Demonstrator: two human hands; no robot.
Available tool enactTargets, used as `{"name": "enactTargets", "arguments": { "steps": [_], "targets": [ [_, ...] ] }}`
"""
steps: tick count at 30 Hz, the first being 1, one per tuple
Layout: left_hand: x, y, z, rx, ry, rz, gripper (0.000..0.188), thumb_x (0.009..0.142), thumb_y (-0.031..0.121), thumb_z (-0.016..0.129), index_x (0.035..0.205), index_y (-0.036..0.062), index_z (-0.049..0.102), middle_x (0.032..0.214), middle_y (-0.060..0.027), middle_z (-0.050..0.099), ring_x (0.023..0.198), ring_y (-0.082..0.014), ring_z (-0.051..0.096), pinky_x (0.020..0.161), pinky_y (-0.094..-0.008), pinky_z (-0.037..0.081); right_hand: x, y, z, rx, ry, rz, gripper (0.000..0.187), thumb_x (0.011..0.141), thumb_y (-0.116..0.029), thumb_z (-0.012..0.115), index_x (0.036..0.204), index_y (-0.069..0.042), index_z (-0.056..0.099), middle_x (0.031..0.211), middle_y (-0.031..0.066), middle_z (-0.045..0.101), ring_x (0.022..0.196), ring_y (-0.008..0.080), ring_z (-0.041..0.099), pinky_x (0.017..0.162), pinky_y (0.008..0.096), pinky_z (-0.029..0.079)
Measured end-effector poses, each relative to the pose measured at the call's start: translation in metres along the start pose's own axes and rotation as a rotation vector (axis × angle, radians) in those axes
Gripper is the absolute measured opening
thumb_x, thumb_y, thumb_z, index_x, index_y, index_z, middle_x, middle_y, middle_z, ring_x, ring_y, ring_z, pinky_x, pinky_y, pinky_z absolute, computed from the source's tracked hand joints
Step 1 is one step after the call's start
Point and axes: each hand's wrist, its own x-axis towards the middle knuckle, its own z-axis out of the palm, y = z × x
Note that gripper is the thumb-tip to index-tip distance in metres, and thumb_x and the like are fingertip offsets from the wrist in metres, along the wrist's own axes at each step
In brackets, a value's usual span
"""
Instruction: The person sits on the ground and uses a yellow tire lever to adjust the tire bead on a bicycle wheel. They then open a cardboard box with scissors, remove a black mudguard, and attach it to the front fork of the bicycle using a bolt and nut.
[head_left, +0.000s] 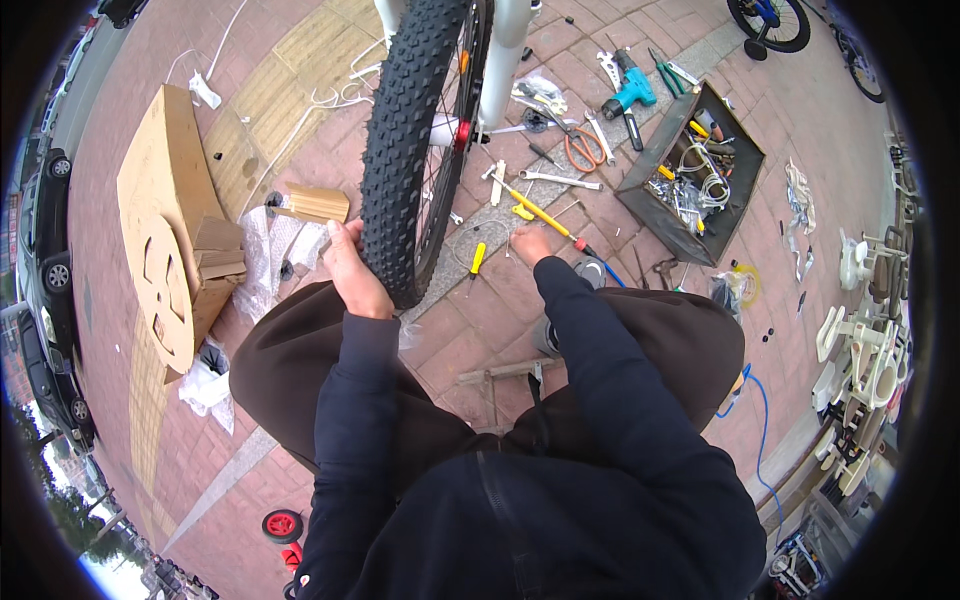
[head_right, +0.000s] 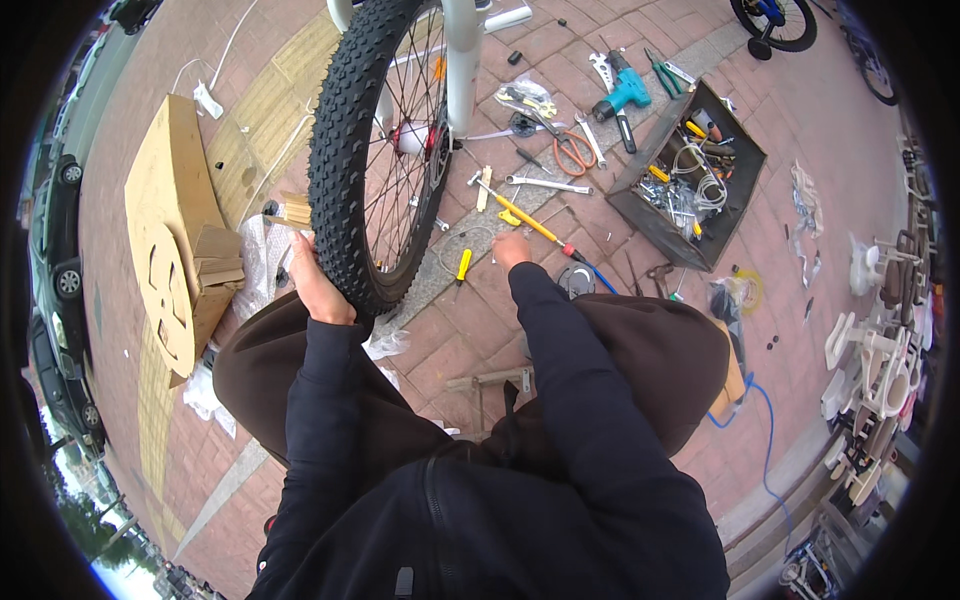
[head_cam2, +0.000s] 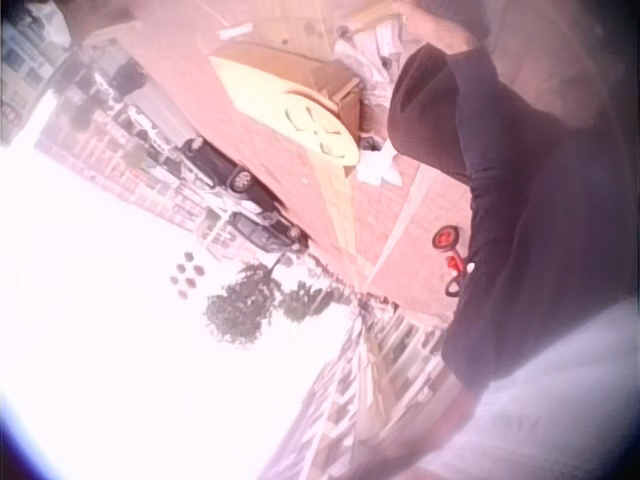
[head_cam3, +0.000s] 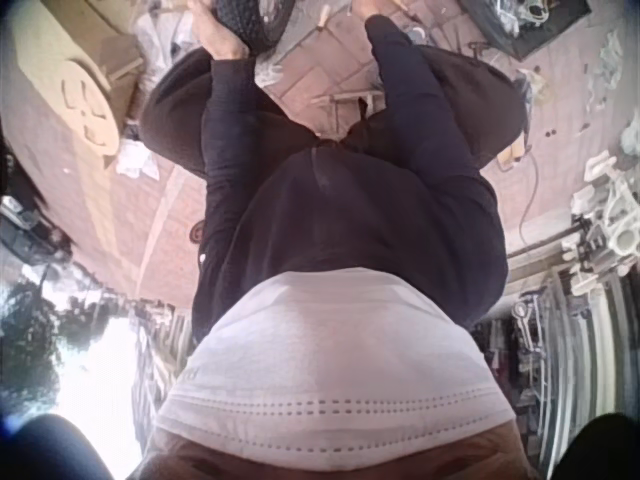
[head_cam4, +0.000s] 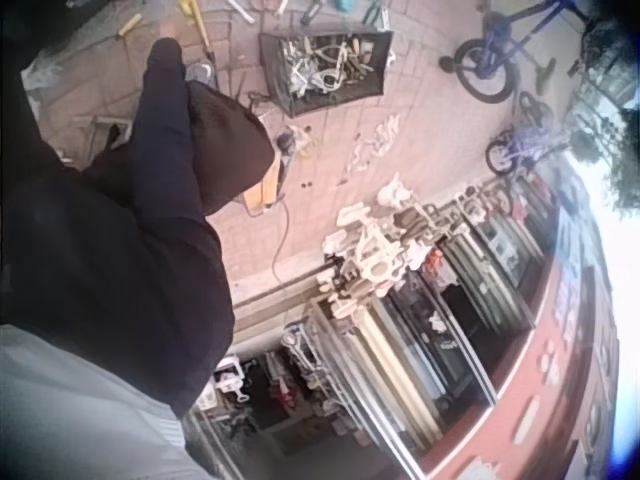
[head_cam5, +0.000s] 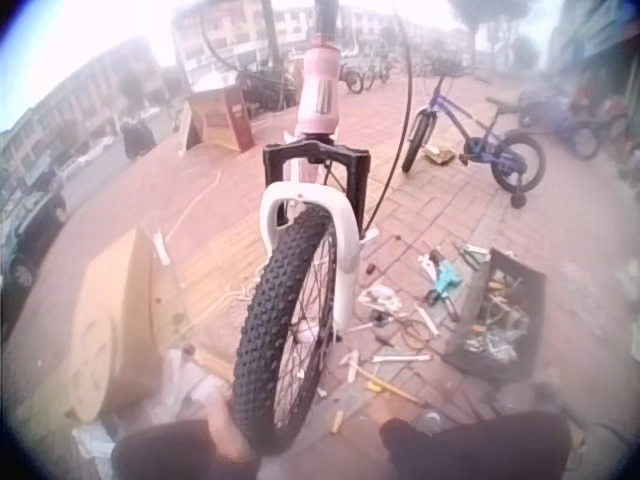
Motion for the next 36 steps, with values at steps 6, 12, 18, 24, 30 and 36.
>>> {"name": "enactTargets", "arguments": {
  "steps": [6,12,18,24,30,36],
  "targets": [
    [0.015,0.034,-0.007,-0.096,0.11,-0.027,0.049,0.097,0.037,0.034,0.083,-0.0029,0.058,0.071,-0.0032,0.057,0.063,-0.0085,0.051,0.06,-0.0213,0.04,0.014,-0.014,0.038,-0.585,-0.008,-0.397,0.014,0.079,-0.009,0.051,0.082,-0.008,0.064,0.09,0.0158,0.058,0.081,0.0319,0.062,0.068,0.0414,0.051],
    [0.007,0.038,-0.003,-0.132,0.109,-0.077,0.056,0.097,0.041,0.03,0.088,-0.0064,0.059,0.079,-0.0088,0.063,0.069,-0.0114,0.057,0.068,-0.0239,0.044,0.046,-0.03,0.07,-0.71,-0.048,-0.683,0.012,0.079,-0.01,0.052,0.084,-0.004,0.061,0.089,0.012,0.053,0.082,0.029,0.059,0.069,0.0393,0.051],
    [0.013,0.03,-0.012,0.007,0.093,-0.064,0.055,0.096,0.041,0.033,0.084,-0.0024,0.064,0.066,0.0029,0.049,0.062,-0.0052,0.038,0.057,-0.0217,0.027,0.053,-0.023,0.077,-0.819,-0.06,-0.799,0.011,0.078,-0.009,0.051,0.08,-0.005,0.062,0.085,0.0119,0.057,0.077,0.0283,0.061,0.065,0.037,0.052],
    [0.022,0.025,-0.014,-0.028,0.07,-0.032,0.05,0.096,0.038,0.035,0.081,-0.0017,0.062,0.064,0.0033,0.052,0.056,-0.0035,0.041,0.054,-0.0185,0.03,0.028,-0.067,0.039,-0.254,0.168,-0.345,0.022,0.07,0.001,0.056,0.089,-0.002,0.066,0.086,0.0215,0.059,0.077,0.0365,0.062,0.069,0.0414,0.051],
    [0.027,0.021,-0.011,-0.15,0.07,-0.035,0.051,0.095,0.04,0.037,0.076,-0.0009,0.059,0.065,-0.0016,0.056,0.055,-0.0057,0.046,0.053,-0.0206,0.035,-0.064,-0.165,-0.009,1.4,-0.515,-0.116,0.018,0.082,0.002,0.057,0.099,0.006,0.061,0.087,0.009,0.063,0.073,0.0154,0.061,0.069,0.0266,0.053],
    [0.026,0.014,-0.014,-0.084,0.065,0.027,0.037,0.093,0.038,0.046,0.076,0.0052,0.055,0.072,-0.001,0.056,0.065,-0.0083,0.049,0.062,-0.0235,0.038,-0.093,-0.216,-0.015,1.068,-0.483,-0.07,0.011,0.079,0.001,0.061,0.089,0.002,0.064,0.077,0.0053,0.064,0.064,0.012,0.061,0.06,0.023,0.052]
  ]
}}
